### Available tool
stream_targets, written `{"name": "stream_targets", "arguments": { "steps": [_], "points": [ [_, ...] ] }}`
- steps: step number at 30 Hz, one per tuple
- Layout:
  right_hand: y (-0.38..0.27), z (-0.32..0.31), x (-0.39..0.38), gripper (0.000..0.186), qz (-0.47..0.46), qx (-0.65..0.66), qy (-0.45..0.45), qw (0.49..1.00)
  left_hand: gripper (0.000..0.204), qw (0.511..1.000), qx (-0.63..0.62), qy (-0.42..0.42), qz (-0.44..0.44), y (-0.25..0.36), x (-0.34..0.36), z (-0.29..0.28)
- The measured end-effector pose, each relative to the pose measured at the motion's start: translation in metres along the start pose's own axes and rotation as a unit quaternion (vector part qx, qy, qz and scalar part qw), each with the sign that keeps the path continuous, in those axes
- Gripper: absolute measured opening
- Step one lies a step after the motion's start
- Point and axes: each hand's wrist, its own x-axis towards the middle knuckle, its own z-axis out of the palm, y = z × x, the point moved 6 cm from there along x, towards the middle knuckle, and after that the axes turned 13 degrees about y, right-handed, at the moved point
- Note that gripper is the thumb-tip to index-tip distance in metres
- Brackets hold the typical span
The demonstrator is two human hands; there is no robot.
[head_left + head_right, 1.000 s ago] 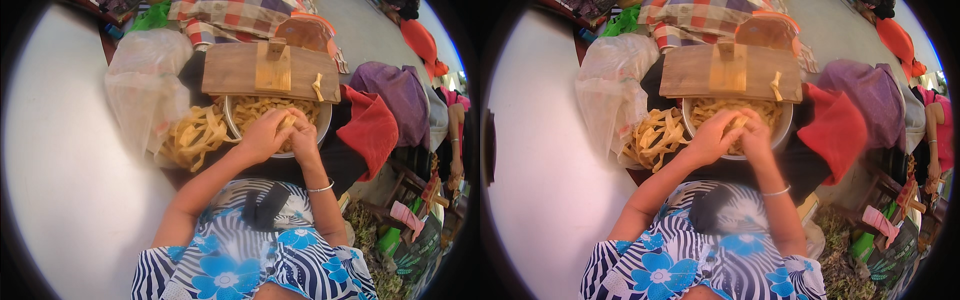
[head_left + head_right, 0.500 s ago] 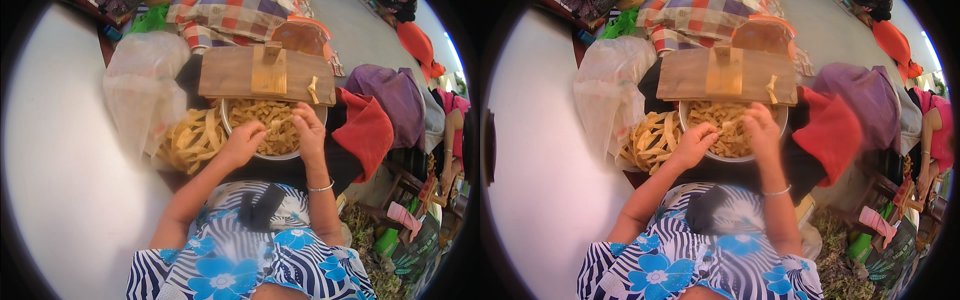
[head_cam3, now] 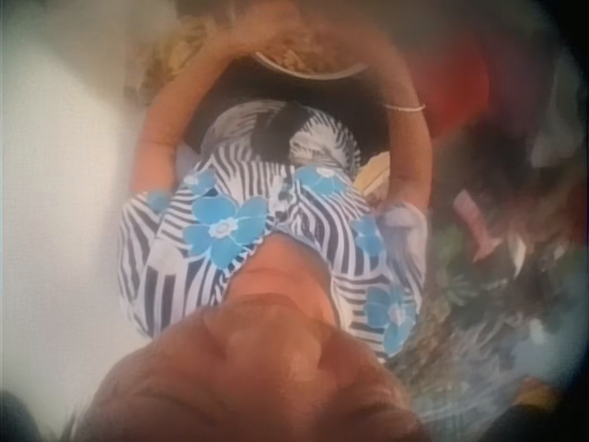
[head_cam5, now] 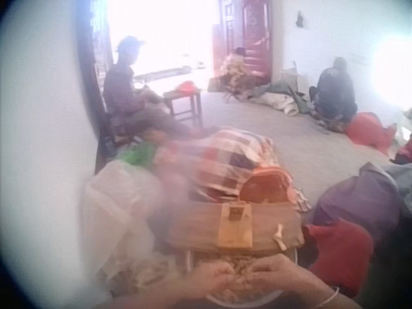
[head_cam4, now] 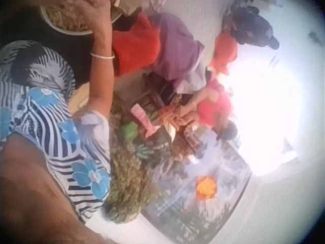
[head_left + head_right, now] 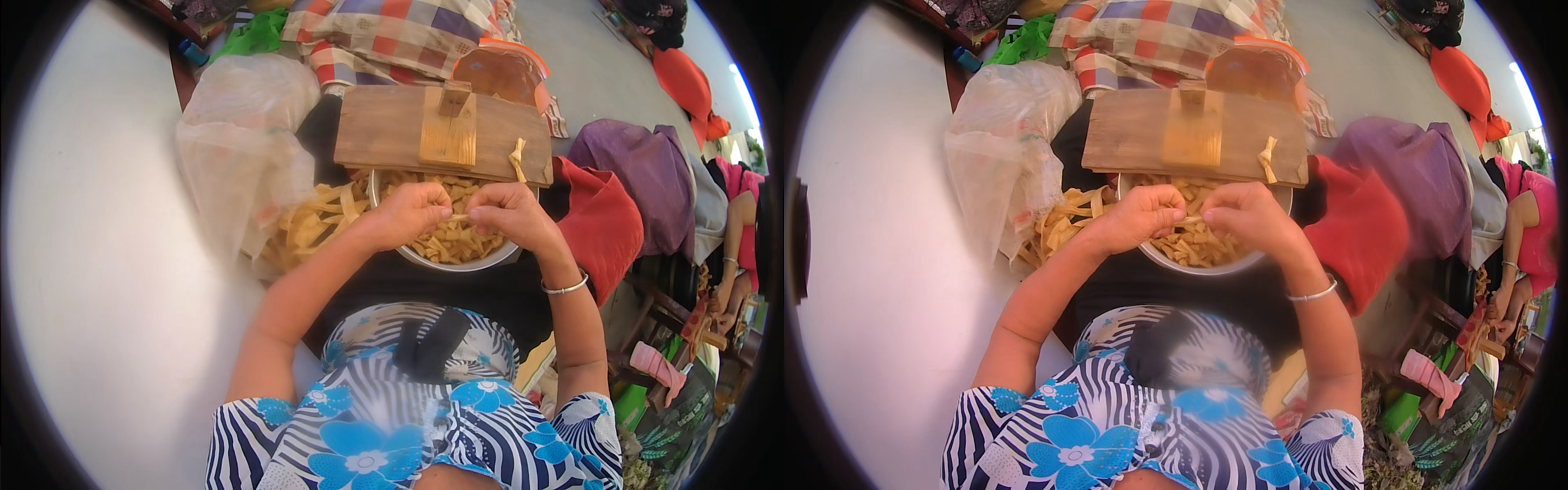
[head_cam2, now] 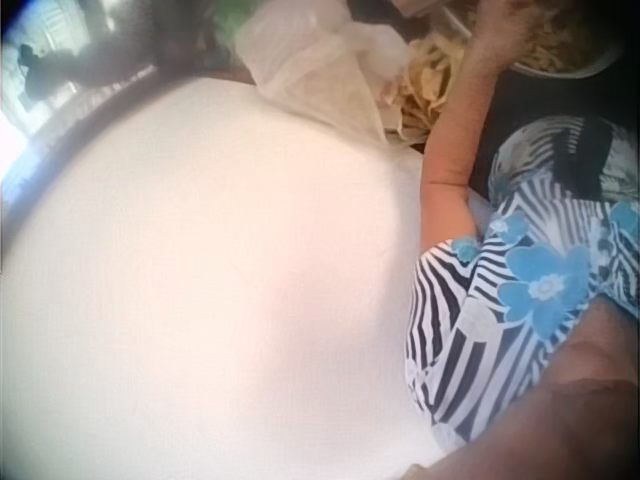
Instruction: The person is using a wooden shaving tool to cut thin strips of dough into a bowl, handling the strips by hand to position them against the blade.
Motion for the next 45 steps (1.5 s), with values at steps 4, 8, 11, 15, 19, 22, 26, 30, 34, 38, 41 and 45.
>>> {"name": "stream_targets", "arguments": {
  "steps": [4,8,11,15,19,22,26,30,34,38,41,45],
  "points": [
    [0.008,-0.016,0.018,0.01,-0.011,0.042,0.088,0.995,0.01,1.0,0.016,0.007,0.0,0.025,0.004,-0.011],
    [-0.002,-0.021,0.042,0.012,-0.073,0.045,0.164,0.983,0.011,0.992,0.095,0.063,0.054,0.037,0.035,-0.044],
    [0.001,-0.02,0.061,0.01,-0.098,0.028,0.195,0.975,0.014,0.984,0.129,0.106,0.064,0.046,0.054,-0.057],
    [-0.009,-0.016,0.071,0.013,-0.139,-0.045,0.247,0.958,0.018,0.955,0.203,0.171,0.131,0.033,0.082,-0.074],
    [-0.013,-0.013,0.071,0.013,-0.322,-0.251,0.311,0.858,0.019,0.857,0.405,0.264,0.178,0.038,0.083,-0.066],
    [0.0,-0.02,0.072,0.01,-0.262,-0.358,0.303,0.844,0.018,0.83,0.435,0.319,0.143,0.032,0.073,-0.086],
    [-0.051,0.012,0.021,0.01,-0.407,-0.346,0.347,0.771,0.019,0.915,0.265,0.237,0.192,0.021,0.049,-0.061],
    [-0.048,0.036,0.012,0.014,-0.375,-0.31,0.326,0.811,0.021,0.965,0.082,0.132,0.211,0.017,0.028,-0.007],
    [-0.037,0.01,0.001,0.02,-0.3,-0.305,0.296,0.854,0.023,0.912,0.327,0.091,0.229,0.046,0.005,-0.013],
    [-0.041,0.04,-0.043,0.021,-0.142,-0.144,-0.003,0.979,0.022,0.96,0.231,-0.002,0.158,0.081,-0.026,-0.009],
    [-0.1,0.059,-0.11,0.018,-0.132,0.081,-0.156,0.975,0.024,0.985,0.042,-0.058,0.156,0.1,-0.055,0.024],
    [-0.114,0.03,-0.106,0.022,-0.208,0.274,0.156,0.926,0.036,0.982,-0.14,-0.109,0.066,0.1,-0.081,0.052]
  ]
}}
